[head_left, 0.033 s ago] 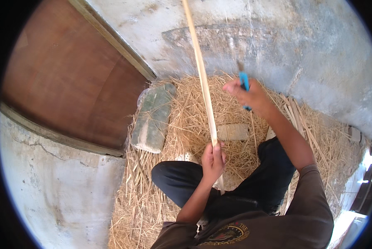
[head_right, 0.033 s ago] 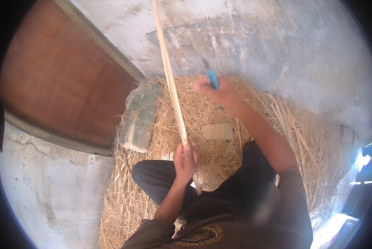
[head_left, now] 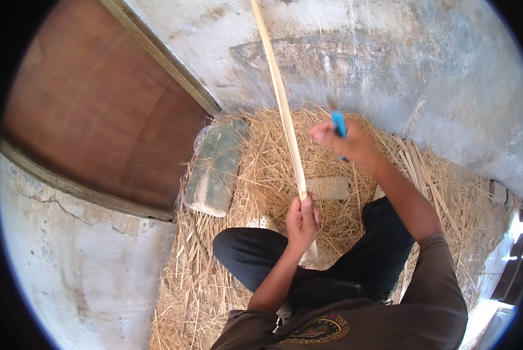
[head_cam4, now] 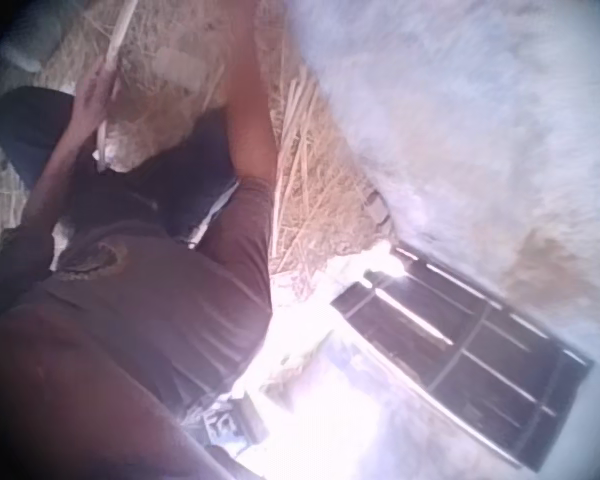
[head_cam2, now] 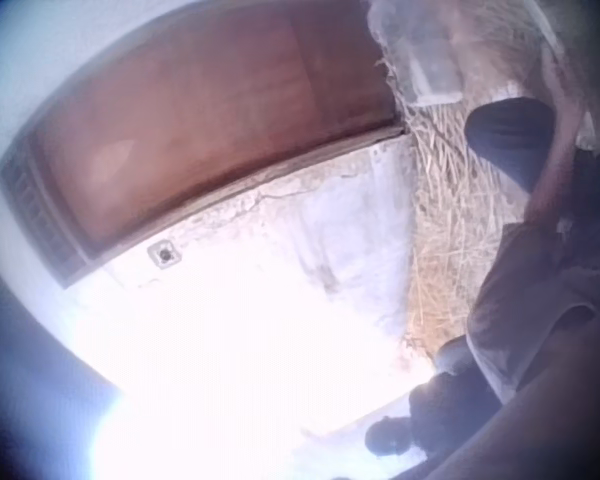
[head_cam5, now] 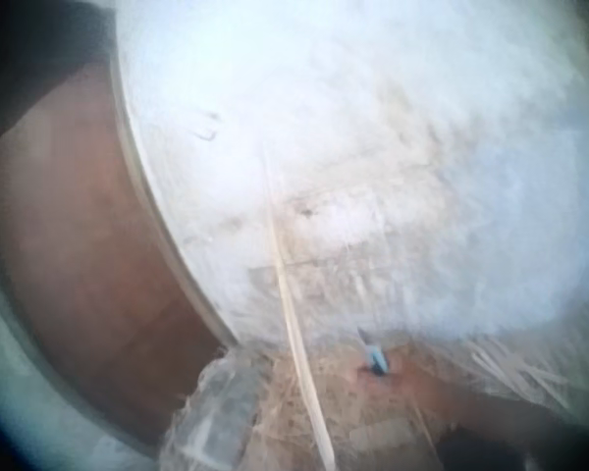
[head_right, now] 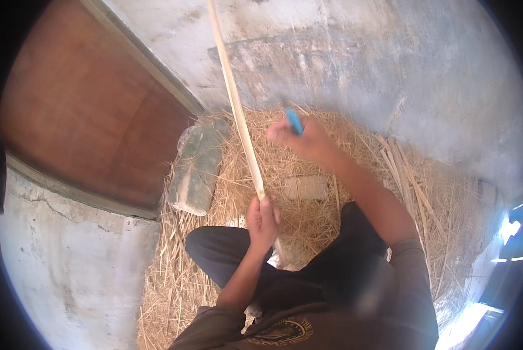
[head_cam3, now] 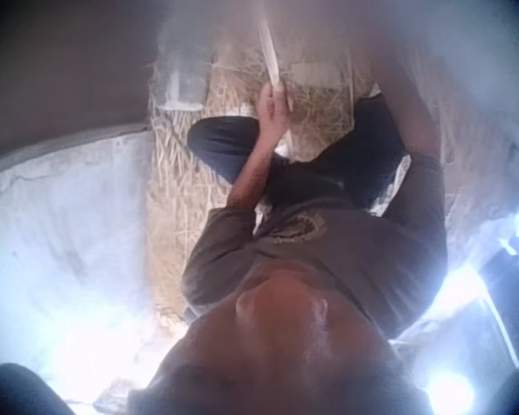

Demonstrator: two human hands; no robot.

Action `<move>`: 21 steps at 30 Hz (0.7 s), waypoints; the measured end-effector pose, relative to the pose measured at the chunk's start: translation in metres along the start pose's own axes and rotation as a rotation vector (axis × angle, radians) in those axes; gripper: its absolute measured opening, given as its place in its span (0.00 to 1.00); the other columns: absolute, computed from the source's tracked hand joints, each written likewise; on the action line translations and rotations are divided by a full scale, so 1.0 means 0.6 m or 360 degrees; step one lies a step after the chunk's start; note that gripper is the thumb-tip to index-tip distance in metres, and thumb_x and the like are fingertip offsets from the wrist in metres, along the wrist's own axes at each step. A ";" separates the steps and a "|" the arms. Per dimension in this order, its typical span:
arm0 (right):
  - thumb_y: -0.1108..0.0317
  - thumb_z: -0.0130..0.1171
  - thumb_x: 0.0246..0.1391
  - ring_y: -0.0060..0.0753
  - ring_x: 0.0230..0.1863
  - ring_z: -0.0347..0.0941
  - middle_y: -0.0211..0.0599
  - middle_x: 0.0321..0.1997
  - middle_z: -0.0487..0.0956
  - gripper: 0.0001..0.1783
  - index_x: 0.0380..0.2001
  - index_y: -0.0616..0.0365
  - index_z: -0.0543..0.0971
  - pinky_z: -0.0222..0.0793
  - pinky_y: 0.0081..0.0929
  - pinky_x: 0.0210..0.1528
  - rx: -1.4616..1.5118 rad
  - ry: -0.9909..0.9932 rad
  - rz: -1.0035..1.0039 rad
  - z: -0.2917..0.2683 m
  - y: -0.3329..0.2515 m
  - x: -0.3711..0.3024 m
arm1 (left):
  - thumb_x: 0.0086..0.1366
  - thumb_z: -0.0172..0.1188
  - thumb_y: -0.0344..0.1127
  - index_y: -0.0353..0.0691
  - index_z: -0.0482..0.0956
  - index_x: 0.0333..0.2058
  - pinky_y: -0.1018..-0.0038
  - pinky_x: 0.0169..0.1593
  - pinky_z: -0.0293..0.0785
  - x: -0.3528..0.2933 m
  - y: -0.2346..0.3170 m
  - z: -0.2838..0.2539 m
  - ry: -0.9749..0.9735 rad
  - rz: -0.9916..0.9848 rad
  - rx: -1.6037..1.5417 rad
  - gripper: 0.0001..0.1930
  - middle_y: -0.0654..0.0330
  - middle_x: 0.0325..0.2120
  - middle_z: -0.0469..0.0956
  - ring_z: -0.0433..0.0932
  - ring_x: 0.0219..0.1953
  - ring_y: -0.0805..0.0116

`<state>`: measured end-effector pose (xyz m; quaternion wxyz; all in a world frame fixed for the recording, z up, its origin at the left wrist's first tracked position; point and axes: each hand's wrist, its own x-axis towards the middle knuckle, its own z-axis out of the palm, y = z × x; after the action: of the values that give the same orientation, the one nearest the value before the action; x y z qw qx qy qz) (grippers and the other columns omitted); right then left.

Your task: The person sits on a straw-covered floor and uses a blue utility knife to shave a long, thin bamboo stick. They hold the stick vertically and scrape the blade along its length to remove the outer layer, rotating the stick to work on different sides.

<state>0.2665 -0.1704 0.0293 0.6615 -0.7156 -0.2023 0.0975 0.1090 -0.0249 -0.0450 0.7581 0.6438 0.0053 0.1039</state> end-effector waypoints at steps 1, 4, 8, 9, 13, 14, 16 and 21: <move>0.46 0.65 0.51 0.15 0.17 0.61 0.21 0.16 0.70 0.23 0.35 0.58 0.83 0.57 0.21 0.20 -0.0131 -0.0069 -0.0122 0.014 0.002 -0.002 | 0.74 0.41 0.41 0.37 0.69 0.40 0.84 0.19 0.57 0.014 -0.008 0.014 0.0011 0.0051 -0.0011 0.13 0.69 0.15 0.65 0.62 0.15 0.83; 0.47 0.66 0.50 0.17 0.18 0.63 0.23 0.16 0.70 0.22 0.33 0.57 0.82 0.58 0.23 0.21 -0.0272 -0.0223 -0.0079 0.042 -0.009 -0.015 | 0.74 0.42 0.40 0.36 0.69 0.42 0.82 0.25 0.63 0.052 -0.032 0.043 0.0006 0.0182 0.0023 0.13 0.66 0.19 0.70 0.67 0.20 0.80; 0.56 0.64 0.53 0.21 0.18 0.65 0.27 0.16 0.70 0.16 0.33 0.59 0.81 0.60 0.26 0.22 -0.0451 -0.0179 -0.0214 0.031 -0.006 -0.009 | 0.70 0.49 0.34 0.32 0.67 0.51 0.70 0.45 0.71 0.054 -0.055 0.035 0.0125 0.0394 0.0486 0.15 0.54 0.37 0.75 0.75 0.39 0.67; 0.59 0.65 0.53 0.22 0.18 0.65 0.28 0.16 0.71 0.14 0.33 0.59 0.81 0.61 0.27 0.22 -0.0554 -0.0135 -0.0226 0.020 -0.005 -0.009 | 0.68 0.51 0.32 0.32 0.67 0.51 0.68 0.48 0.70 0.043 -0.016 0.033 0.0286 0.0556 0.0709 0.16 0.52 0.40 0.75 0.74 0.42 0.64; 0.67 0.65 0.49 0.34 0.21 0.71 0.35 0.19 0.75 0.10 0.35 0.56 0.81 0.65 0.32 0.26 -0.1120 -0.0017 -0.0318 -0.018 0.019 0.005 | 0.63 0.56 0.34 0.27 0.65 0.54 0.62 0.57 0.65 0.013 0.104 -0.074 0.0671 0.1433 0.1287 0.24 0.48 0.52 0.71 0.69 0.54 0.56; 0.68 0.65 0.47 0.36 0.24 0.73 0.35 0.22 0.76 0.10 0.36 0.55 0.81 0.66 0.33 0.29 -0.1178 -0.0024 -0.0456 -0.030 0.030 0.007 | 0.64 0.56 0.37 0.24 0.63 0.55 0.61 0.59 0.64 0.016 0.156 -0.095 0.0661 0.1740 0.1426 0.27 0.47 0.53 0.71 0.67 0.57 0.56; 0.70 0.64 0.44 0.40 0.30 0.76 0.36 0.28 0.80 0.13 0.37 0.52 0.82 0.69 0.35 0.33 -0.1317 -0.0016 -0.0713 -0.062 0.046 0.004 | 0.64 0.57 0.42 0.28 0.66 0.55 0.59 0.59 0.64 0.012 0.253 -0.113 0.0575 0.1688 0.2244 0.27 0.49 0.52 0.71 0.66 0.57 0.56; 0.75 0.61 0.41 0.41 0.39 0.78 0.37 0.39 0.81 0.19 0.41 0.49 0.81 0.72 0.37 0.40 -0.1525 -0.0136 -0.0489 -0.097 0.027 -0.005 | 0.63 0.59 0.51 0.35 0.73 0.50 0.68 0.45 0.71 0.027 0.300 -0.160 -0.0588 0.0213 0.2377 0.26 0.54 0.34 0.78 0.76 0.39 0.62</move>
<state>0.2904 -0.2252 0.0191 0.2564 -0.8961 -0.3543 -0.0756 0.0843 0.0986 0.1166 0.1032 0.9904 -0.0916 0.0094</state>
